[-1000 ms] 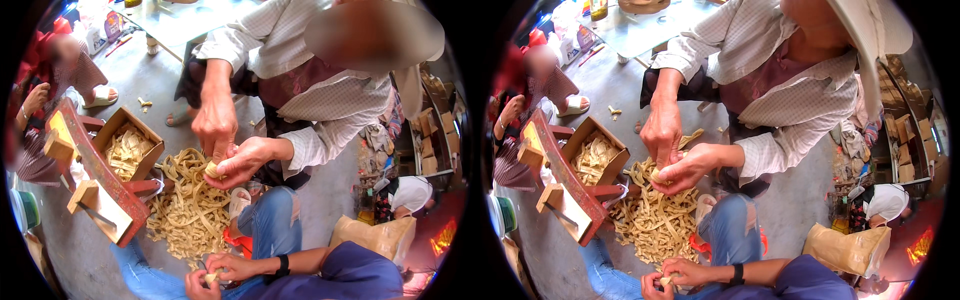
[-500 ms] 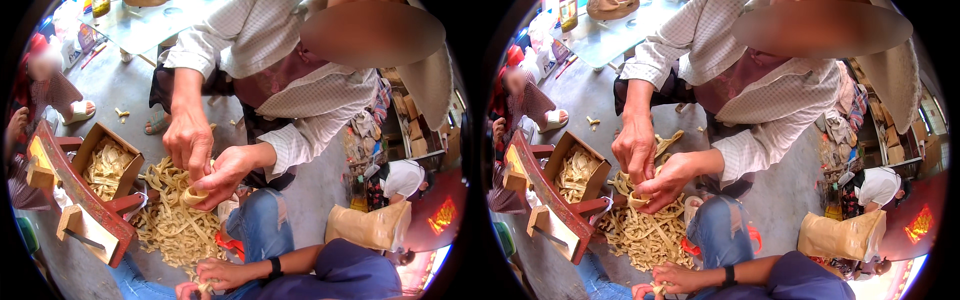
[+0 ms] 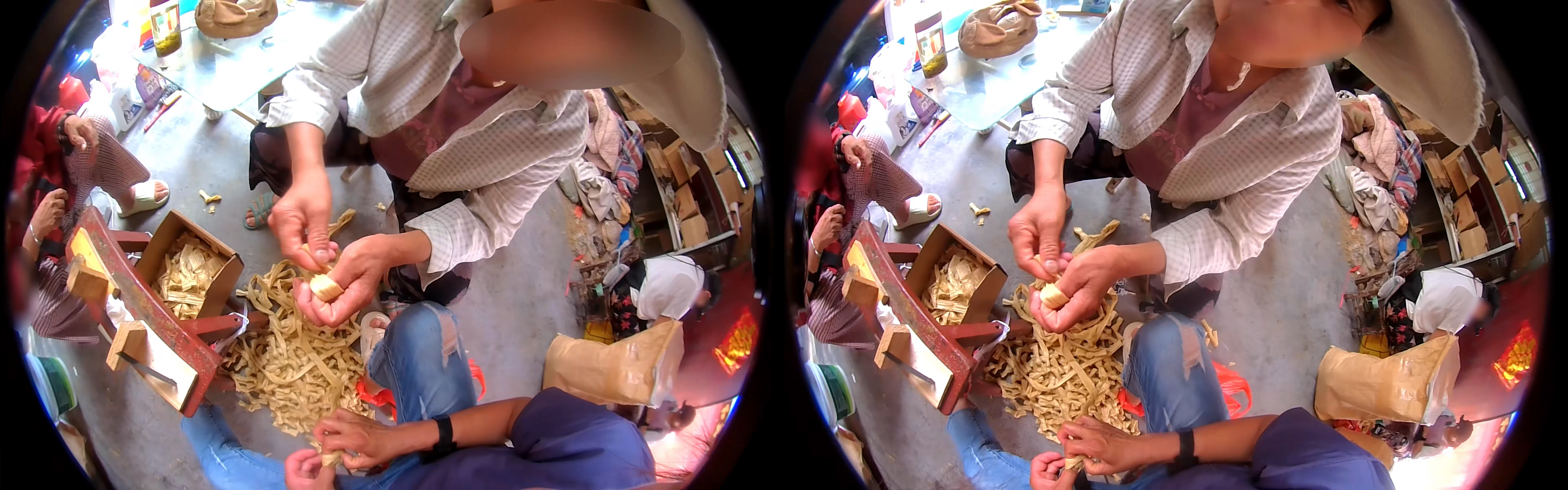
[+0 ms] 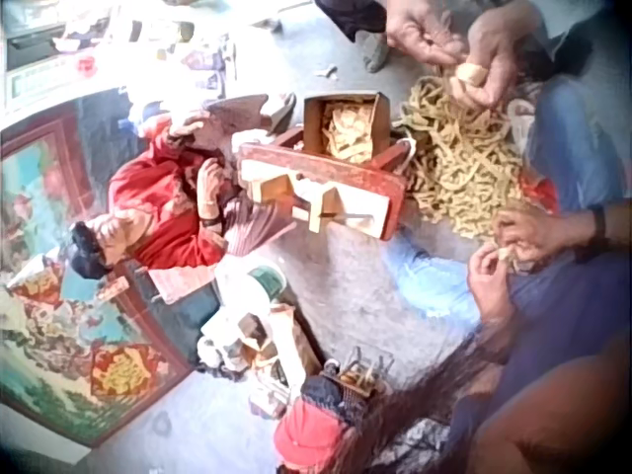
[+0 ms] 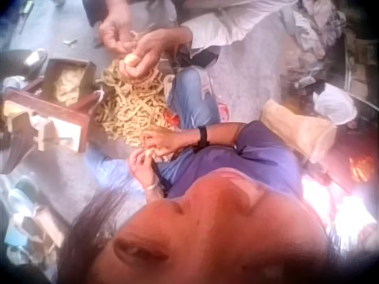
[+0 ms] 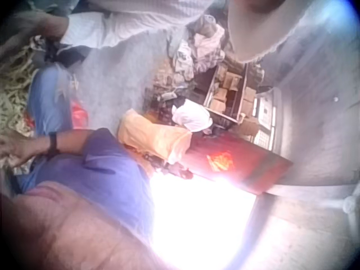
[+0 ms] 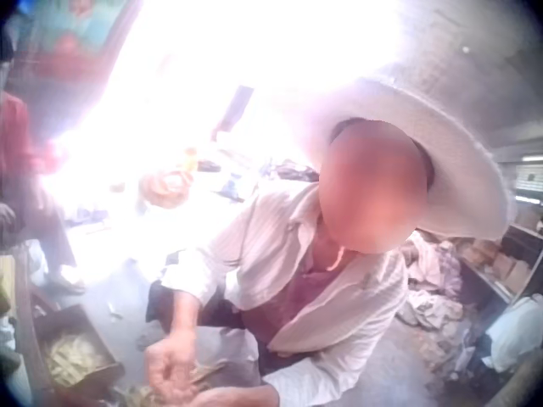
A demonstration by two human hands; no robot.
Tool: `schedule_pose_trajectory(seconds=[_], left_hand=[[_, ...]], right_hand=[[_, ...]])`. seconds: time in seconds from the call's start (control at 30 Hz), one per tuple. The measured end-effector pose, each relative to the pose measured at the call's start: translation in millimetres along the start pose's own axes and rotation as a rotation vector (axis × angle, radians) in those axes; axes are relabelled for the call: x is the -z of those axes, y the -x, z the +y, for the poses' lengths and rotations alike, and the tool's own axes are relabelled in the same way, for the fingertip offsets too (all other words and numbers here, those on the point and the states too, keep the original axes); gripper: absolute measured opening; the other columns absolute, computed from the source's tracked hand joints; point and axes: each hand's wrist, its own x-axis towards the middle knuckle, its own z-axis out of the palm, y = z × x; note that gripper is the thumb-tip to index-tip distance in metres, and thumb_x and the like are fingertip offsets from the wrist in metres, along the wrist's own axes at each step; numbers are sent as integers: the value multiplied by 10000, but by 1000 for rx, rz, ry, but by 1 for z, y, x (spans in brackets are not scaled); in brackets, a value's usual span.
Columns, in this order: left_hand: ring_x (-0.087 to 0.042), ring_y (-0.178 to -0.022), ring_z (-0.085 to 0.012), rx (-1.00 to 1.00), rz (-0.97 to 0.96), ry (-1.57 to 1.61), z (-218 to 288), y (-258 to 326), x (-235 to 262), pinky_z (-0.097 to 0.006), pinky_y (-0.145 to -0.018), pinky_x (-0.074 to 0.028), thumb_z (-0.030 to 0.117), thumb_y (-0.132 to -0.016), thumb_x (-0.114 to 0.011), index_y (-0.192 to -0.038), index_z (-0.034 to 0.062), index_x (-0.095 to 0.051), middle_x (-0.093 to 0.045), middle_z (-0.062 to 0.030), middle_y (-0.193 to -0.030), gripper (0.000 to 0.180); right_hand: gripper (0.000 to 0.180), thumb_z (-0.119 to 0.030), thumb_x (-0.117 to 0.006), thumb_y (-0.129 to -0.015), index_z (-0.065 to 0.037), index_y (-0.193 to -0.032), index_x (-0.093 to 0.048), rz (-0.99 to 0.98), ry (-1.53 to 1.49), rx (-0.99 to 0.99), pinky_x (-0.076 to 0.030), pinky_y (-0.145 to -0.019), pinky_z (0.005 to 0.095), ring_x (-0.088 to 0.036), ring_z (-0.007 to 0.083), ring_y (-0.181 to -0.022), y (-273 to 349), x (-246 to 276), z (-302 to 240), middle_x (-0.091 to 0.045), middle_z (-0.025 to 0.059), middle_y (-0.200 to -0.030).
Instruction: The person assembles long yellow food strips by hand, rolling and clustering them into small bundles and placing them onto a wooden stand.
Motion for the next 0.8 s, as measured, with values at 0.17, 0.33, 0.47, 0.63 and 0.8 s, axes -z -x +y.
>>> schedule_pose_trajectory(seconds=[0.17, 0.33, 0.47, 0.63, 0.8], left_hand=[[-567, -755, -200, -269, 37, -337, -3, 11, -6, -306, -665, -457, 39, -768, -681, -951, 49, -562, -605, -84, -833, 218], [-512, -838, -352, -774, 55, -933, -12, 15, -7, -426, -770, -421, 128, -743, -674, -873, 42, -595, -570, -152, -833, 175], [-529, -803, -350, -713, 24, -804, -5, 42, -11, -424, -740, -426, 86, -741, -664, -861, 29, -590, -576, -159, -824, 153], [-546, -799, -329, -926, 129, -947, -5, 60, -10, -432, -744, -430, 75, -735, -657, -851, 41, -600, -600, -147, -826, 134], [-514, -646, -296, -1030, 248, -835, -38, 48, -10, -396, -569, -405, 26, -665, -691, -778, 37, -570, -530, -86, -698, 166]], right_hand=[[249, -45, -576, -643, -38, -890, -549, 59, 99, 61, -402, -790, 380, -502, 305, -892, 8, -2, -9, -522, 123, -1026], [212, -72, -586, -652, -38, -859, -555, 76, -15, 31, -407, -768, 376, -532, 290, -875, 17, 8, -29, -550, 101, -971], [219, -113, -606, -657, -65, -868, -571, 77, -12, -123, -386, -778, 344, -547, 230, -869, 25, 13, -40, -572, 57, -930], [170, -91, -597, -690, -71, -857, -579, -24, 11, -60, -377, -812, 328, -536, 195, -901, 42, 11, -44, -549, 46, -936], [145, -32, -572, -733, -38, -878, -572, -108, -488, -137, -383, -863, 297, -487, 184, -1014, 56, 7, -45, -471, 75, -1113]])
